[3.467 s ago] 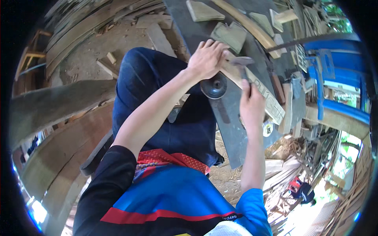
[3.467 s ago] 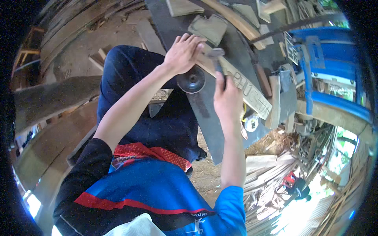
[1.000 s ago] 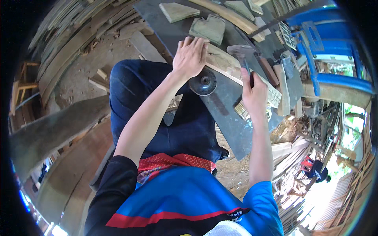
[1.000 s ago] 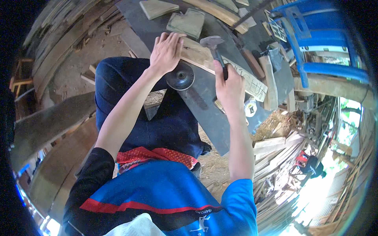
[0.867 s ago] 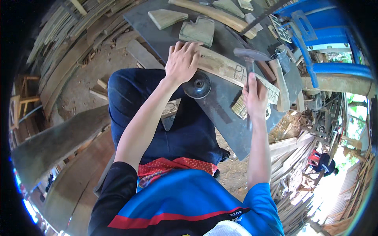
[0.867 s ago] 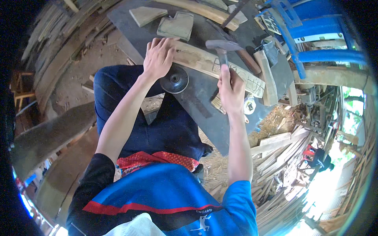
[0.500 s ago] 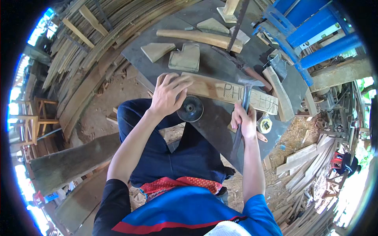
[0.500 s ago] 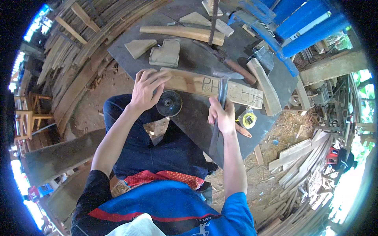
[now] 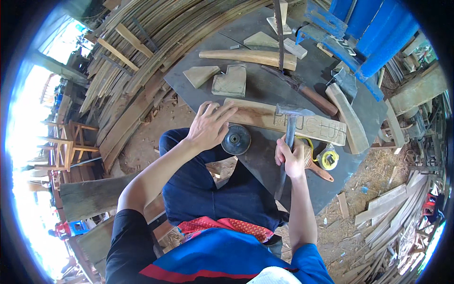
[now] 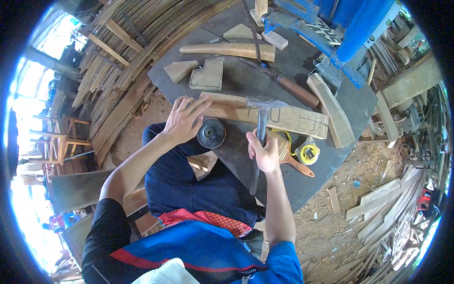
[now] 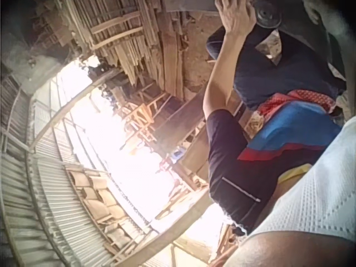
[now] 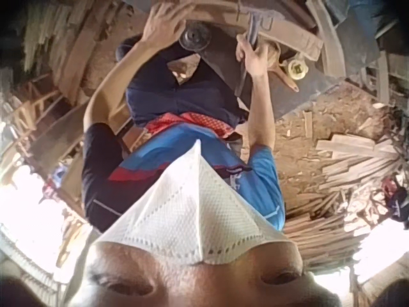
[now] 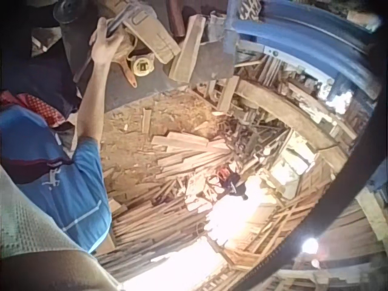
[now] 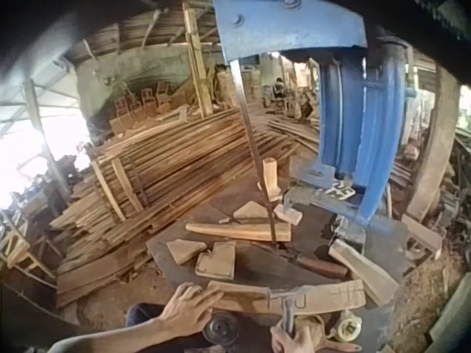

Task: Using a hammer and metal brackets to assemble wood pieces in a workshop environment.

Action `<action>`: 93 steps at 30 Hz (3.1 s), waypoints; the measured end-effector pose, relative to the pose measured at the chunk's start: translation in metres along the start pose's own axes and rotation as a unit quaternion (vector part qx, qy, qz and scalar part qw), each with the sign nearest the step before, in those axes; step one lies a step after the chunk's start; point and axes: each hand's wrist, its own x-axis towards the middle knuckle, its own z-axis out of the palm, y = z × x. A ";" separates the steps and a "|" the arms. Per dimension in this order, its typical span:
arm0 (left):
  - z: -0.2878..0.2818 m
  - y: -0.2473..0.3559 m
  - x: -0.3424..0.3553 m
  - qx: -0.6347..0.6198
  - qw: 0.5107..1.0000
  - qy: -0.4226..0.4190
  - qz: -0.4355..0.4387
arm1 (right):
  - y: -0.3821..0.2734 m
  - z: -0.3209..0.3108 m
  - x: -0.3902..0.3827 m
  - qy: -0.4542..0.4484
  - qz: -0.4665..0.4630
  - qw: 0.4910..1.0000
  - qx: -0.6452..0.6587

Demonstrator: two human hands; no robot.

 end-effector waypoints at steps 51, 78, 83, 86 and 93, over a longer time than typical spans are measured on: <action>0.000 0.005 0.006 -0.027 0.999 0.036 -0.013 | 0.013 -0.006 0.007 0.027 0.037 0.996 -0.078; -0.010 0.008 0.010 -0.164 0.983 0.035 -0.069 | 0.003 -0.002 0.000 -0.017 0.049 0.998 0.025; 0.032 -0.019 0.005 -0.253 0.946 0.155 -0.132 | -0.026 0.026 -0.009 -0.046 -0.009 0.990 -0.133; 0.043 -0.010 0.005 -0.323 0.895 0.231 -0.204 | -0.044 0.046 -0.009 -0.025 -0.011 0.993 -0.116; 0.057 -0.012 0.000 -0.384 0.849 0.289 -0.221 | -0.030 0.061 0.006 0.021 -0.063 0.880 -0.470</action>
